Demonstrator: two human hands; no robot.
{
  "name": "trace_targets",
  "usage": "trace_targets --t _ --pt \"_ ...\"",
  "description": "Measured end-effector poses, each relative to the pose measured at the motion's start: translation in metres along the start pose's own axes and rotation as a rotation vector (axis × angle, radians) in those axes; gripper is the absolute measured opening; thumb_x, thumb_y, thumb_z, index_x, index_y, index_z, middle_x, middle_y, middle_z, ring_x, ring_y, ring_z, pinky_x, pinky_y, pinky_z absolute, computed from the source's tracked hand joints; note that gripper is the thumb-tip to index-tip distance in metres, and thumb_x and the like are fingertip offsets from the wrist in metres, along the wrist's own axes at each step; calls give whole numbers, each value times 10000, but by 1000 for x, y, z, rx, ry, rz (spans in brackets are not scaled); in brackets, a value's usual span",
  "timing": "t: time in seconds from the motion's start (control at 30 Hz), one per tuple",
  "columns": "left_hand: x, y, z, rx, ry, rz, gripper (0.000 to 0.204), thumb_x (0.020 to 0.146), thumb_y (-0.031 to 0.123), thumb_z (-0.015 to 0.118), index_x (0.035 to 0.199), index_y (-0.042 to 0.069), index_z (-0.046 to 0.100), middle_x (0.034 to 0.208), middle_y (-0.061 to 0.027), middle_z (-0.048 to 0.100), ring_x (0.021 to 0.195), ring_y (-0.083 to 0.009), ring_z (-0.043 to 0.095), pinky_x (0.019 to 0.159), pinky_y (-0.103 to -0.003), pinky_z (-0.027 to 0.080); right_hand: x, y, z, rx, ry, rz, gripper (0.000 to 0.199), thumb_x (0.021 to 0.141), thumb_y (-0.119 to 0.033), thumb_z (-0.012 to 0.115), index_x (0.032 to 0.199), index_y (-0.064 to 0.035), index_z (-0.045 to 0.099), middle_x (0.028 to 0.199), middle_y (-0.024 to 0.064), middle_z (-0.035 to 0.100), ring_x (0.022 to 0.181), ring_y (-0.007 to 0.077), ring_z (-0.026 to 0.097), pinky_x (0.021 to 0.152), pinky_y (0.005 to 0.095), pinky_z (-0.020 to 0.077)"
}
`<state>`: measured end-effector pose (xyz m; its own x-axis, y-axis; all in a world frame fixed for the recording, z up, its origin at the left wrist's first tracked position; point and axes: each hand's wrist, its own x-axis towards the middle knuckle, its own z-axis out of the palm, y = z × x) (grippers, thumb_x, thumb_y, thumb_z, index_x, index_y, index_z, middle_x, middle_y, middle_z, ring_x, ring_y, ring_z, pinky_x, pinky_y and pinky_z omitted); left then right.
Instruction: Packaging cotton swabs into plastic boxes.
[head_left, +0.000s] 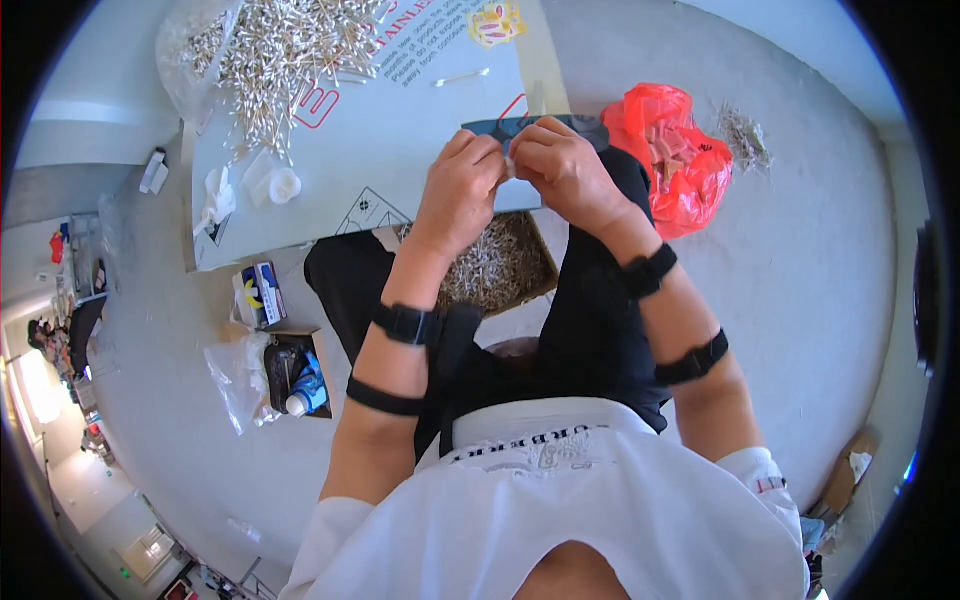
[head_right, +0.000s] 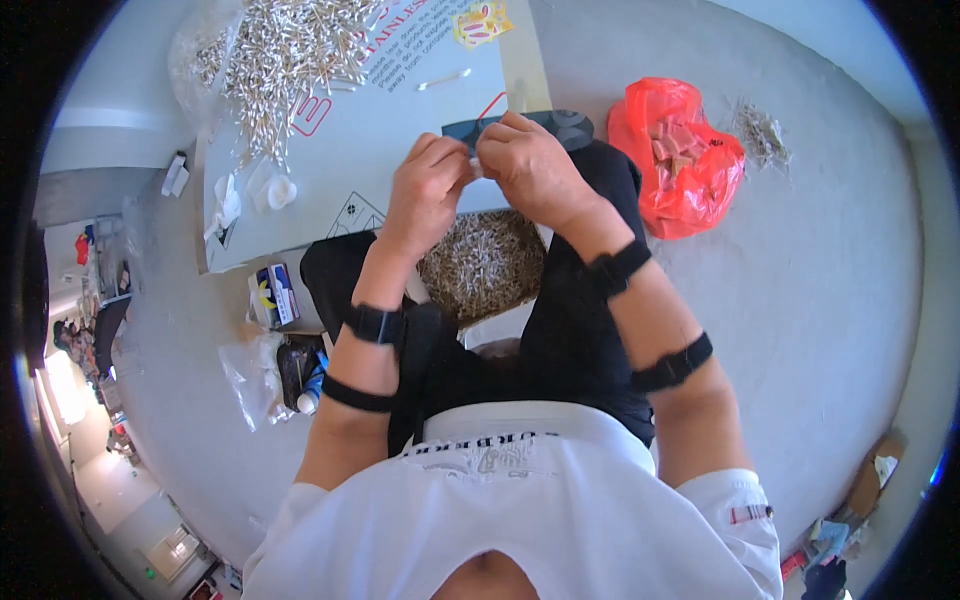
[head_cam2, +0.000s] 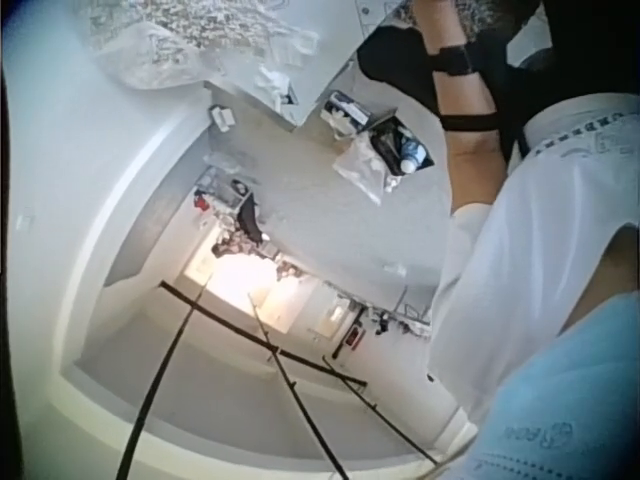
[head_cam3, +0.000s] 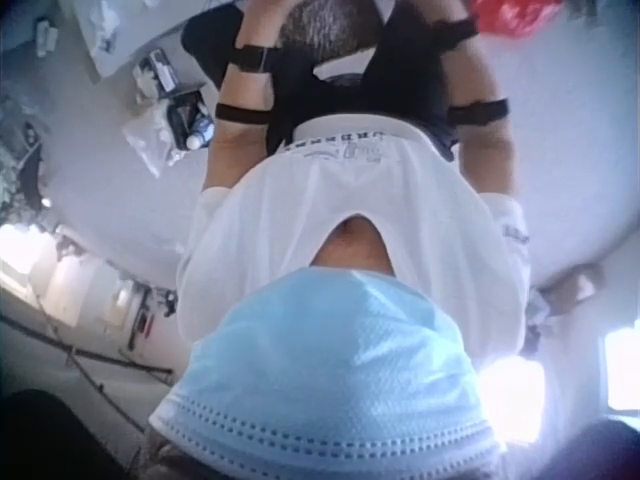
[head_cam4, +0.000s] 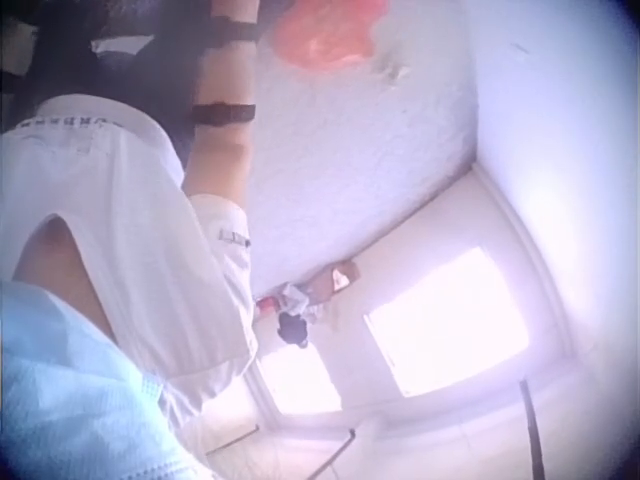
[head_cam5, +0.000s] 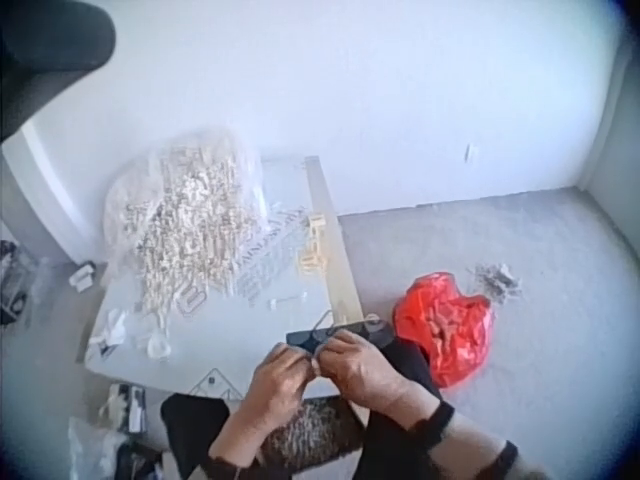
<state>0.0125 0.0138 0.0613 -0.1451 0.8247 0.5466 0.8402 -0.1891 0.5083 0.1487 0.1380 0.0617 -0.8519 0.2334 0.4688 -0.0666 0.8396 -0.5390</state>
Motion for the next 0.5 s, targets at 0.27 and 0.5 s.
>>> trace_targets --t 0.27,0.5 --pt "-19 -3 -1 -34 1 -100 227 670 -36 733 871 29 650 929 -62 621 887 -268 603 733 -363 526 -20 0 -1 284 103 301 125 798 54 669 912 5 649 898 86 659 814 218 650 746 276 511" --pt "-10 3 0 -19 -77 -85 403 657 -48 749 1034 84 693 957 -56 628 907 -249 605 762 -353 533 -15 -4 3 360 61 474 135 813 65 665 929 8 626 906 64 670 849 129 643 757 270 519"
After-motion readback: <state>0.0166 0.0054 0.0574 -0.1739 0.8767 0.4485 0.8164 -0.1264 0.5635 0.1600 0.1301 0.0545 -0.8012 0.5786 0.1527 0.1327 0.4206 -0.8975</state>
